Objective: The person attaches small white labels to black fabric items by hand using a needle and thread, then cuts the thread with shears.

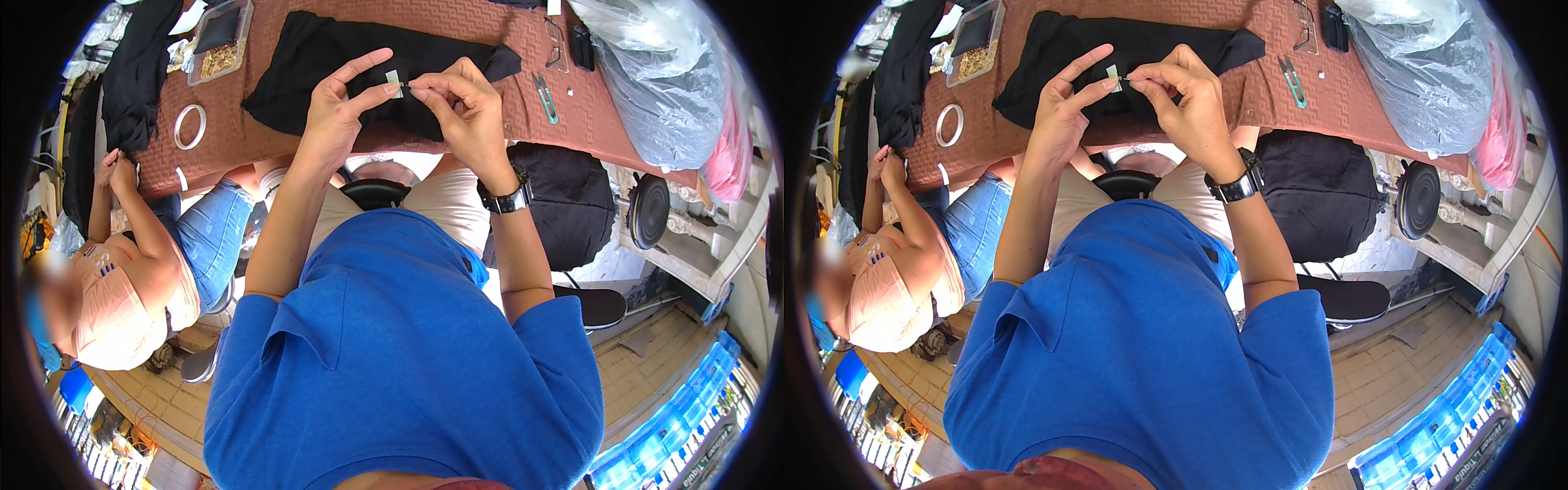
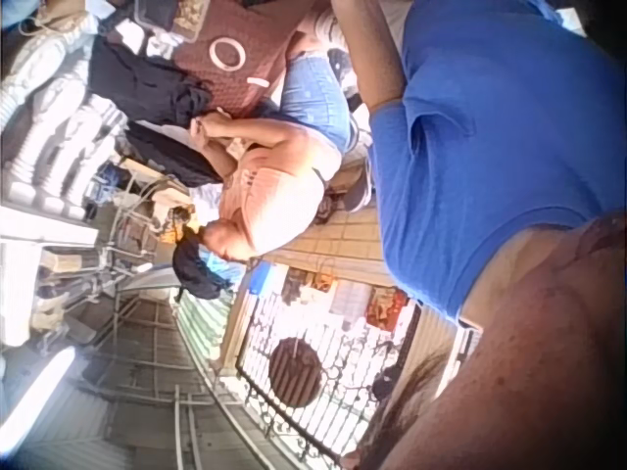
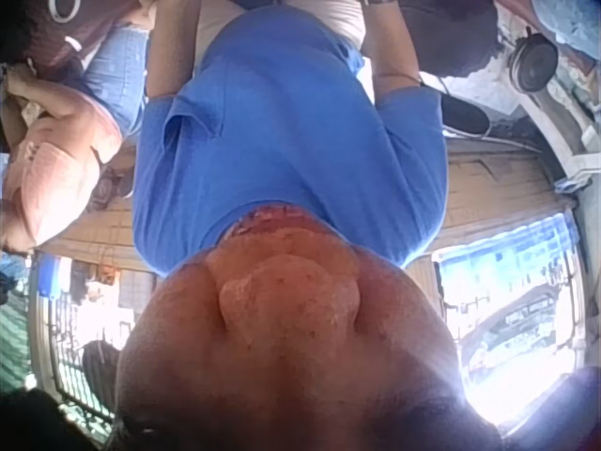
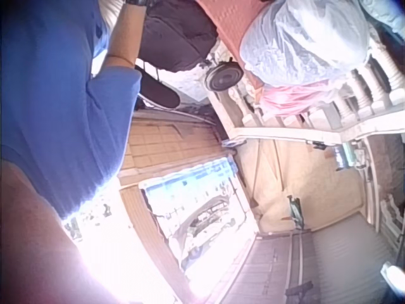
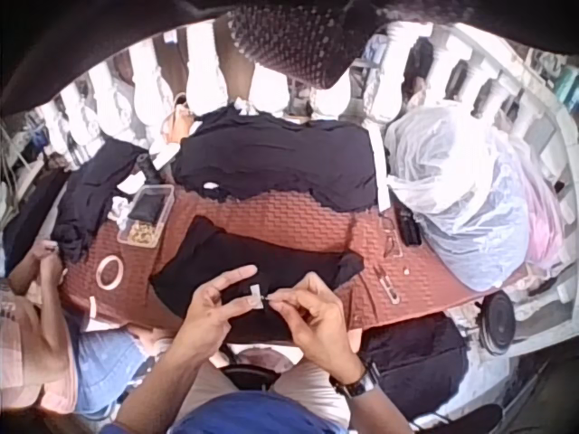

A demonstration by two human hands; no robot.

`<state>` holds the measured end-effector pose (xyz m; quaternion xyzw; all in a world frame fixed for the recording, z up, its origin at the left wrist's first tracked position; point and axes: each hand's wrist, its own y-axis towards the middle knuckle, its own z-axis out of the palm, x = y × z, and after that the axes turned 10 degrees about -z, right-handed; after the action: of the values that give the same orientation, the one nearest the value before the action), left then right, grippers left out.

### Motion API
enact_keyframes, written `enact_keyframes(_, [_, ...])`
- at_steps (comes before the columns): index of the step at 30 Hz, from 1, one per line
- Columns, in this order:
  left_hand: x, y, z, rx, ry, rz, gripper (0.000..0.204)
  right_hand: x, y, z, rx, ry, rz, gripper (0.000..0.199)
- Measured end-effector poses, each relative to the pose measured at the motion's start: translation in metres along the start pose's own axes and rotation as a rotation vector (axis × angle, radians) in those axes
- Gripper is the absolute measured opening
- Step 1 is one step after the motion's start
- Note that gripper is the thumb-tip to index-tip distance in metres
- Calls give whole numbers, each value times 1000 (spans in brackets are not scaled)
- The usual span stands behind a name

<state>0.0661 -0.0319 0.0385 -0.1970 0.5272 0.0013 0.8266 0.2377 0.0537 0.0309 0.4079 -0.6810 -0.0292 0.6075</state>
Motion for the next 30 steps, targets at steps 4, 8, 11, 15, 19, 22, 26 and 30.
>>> enact_keyframes(4, [-1,0,-1,21,-18,-19,51,-1,0,0,3,0,6,15])
enact_keyframes(8, [-2,-1,0,21,-20,-32,51,0,-1,0,12,7,39,14])
enact_keyframes(11, [-1,-1,1,14,-13,-31,50,-1,-3,0,12,13,57,13])
enact_keyframes(15, [-3,-3,3,-12,26,-12,50,3,-2,3,-34,20,-1,14])
enact_keyframes(19, [-1,0,7,-60,108,34,49,13,3,9,-77,77,101,16])
enact_keyframes(22, [3,2,6,-96,131,74,47,21,10,11,-56,-83,-29,15])
enact_keyframes(26, [3,3,5,-159,298,193,46,25,10,12,25,-166,-129,14])
enact_keyframes(30, [2,0,5,-165,294,172,46,20,8,16,22,-131,-127,13])
